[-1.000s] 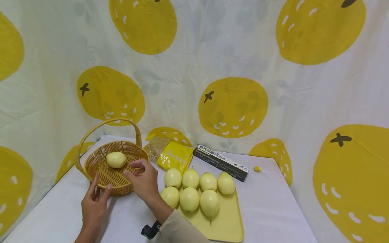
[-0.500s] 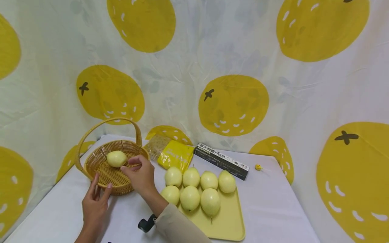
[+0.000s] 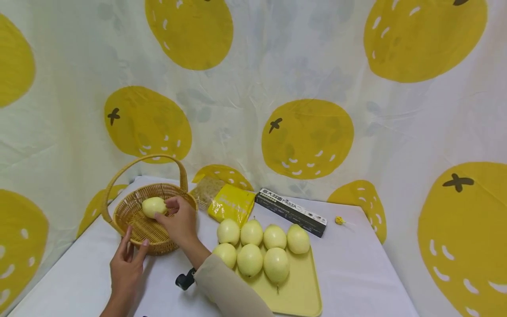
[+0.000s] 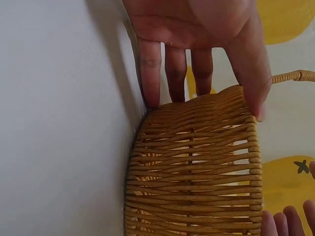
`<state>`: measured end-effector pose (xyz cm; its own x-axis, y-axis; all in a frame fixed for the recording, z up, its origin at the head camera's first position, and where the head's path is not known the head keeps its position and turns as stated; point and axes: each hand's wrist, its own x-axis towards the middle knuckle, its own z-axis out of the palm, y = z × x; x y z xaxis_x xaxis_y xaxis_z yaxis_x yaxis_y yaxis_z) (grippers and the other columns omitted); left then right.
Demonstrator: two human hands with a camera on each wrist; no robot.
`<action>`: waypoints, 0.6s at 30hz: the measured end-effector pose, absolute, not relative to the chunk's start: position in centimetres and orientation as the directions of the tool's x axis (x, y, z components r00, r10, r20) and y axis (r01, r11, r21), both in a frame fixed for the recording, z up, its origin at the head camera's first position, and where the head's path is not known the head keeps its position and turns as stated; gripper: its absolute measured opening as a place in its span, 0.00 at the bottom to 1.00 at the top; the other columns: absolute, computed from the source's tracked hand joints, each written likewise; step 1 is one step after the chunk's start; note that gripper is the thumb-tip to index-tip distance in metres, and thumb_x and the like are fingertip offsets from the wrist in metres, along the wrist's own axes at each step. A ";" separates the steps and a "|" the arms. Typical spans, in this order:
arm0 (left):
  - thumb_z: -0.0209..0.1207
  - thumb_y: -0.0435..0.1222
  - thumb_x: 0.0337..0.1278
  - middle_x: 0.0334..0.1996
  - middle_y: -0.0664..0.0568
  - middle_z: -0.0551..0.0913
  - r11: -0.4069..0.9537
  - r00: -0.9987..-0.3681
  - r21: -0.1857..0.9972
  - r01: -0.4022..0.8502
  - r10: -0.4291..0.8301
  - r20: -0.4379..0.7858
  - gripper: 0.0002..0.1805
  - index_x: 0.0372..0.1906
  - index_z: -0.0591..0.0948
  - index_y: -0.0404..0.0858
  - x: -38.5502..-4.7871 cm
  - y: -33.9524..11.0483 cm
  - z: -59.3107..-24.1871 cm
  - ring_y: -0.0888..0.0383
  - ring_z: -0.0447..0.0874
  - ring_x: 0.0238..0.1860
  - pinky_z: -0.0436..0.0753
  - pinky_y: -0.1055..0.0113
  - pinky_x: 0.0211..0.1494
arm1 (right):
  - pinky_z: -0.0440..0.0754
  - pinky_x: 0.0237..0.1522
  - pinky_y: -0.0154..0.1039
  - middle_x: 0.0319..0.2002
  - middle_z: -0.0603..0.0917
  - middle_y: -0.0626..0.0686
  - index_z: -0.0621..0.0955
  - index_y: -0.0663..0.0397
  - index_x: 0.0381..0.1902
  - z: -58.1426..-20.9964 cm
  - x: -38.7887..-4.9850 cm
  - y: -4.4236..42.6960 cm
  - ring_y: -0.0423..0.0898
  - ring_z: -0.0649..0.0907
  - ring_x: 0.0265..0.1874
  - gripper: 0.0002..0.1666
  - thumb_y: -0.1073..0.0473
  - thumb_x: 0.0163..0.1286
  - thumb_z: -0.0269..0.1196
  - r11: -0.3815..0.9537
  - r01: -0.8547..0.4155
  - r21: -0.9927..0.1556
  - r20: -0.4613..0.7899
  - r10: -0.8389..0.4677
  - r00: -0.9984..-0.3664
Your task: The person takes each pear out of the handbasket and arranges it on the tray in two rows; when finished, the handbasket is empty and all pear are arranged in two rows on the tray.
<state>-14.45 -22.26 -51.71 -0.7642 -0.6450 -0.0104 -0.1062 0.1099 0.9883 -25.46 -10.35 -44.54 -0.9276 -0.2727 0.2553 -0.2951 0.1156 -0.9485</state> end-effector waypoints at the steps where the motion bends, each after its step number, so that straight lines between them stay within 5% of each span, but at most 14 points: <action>1: 0.63 0.51 0.75 0.87 0.63 0.46 0.107 -0.763 0.988 -0.107 -0.646 -0.013 0.42 0.86 0.55 0.61 -14.5 -22.3 -51.8 0.50 0.41 0.88 0.46 0.50 0.92 | 0.86 0.50 0.30 0.52 0.89 0.53 0.86 0.48 0.52 -44.5 -25.6 -10.6 0.54 0.87 0.52 0.20 0.56 0.64 0.79 0.119 -0.295 -0.948 0.255 -0.272 -0.928; 9: 0.62 0.52 0.76 0.87 0.66 0.45 0.082 -0.755 0.984 -0.158 -0.652 -0.067 0.41 0.83 0.54 0.71 -14.8 -22.2 -51.8 0.52 0.39 0.89 0.46 0.48 0.92 | 0.86 0.46 0.30 0.49 0.89 0.47 0.86 0.43 0.52 -44.9 -26.4 -12.7 0.52 0.88 0.49 0.21 0.54 0.62 0.81 0.192 -0.293 -0.937 0.242 -0.250 -0.938; 18: 0.63 0.50 0.76 0.87 0.64 0.46 0.089 -0.756 0.988 -0.129 -0.654 -0.040 0.42 0.85 0.55 0.67 -14.8 -22.1 -51.8 0.51 0.40 0.89 0.47 0.48 0.92 | 0.86 0.45 0.31 0.51 0.89 0.46 0.85 0.40 0.52 -45.2 -27.5 -14.5 0.48 0.87 0.50 0.23 0.52 0.62 0.81 0.259 -0.288 -0.922 0.221 -0.259 -0.940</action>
<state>-14.79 -22.15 -51.80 -0.7555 -0.6539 -0.0401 -0.1291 0.0886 0.9877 -27.46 -14.55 -45.21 -0.9403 -0.2588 0.2212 -0.2882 0.2593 -0.9218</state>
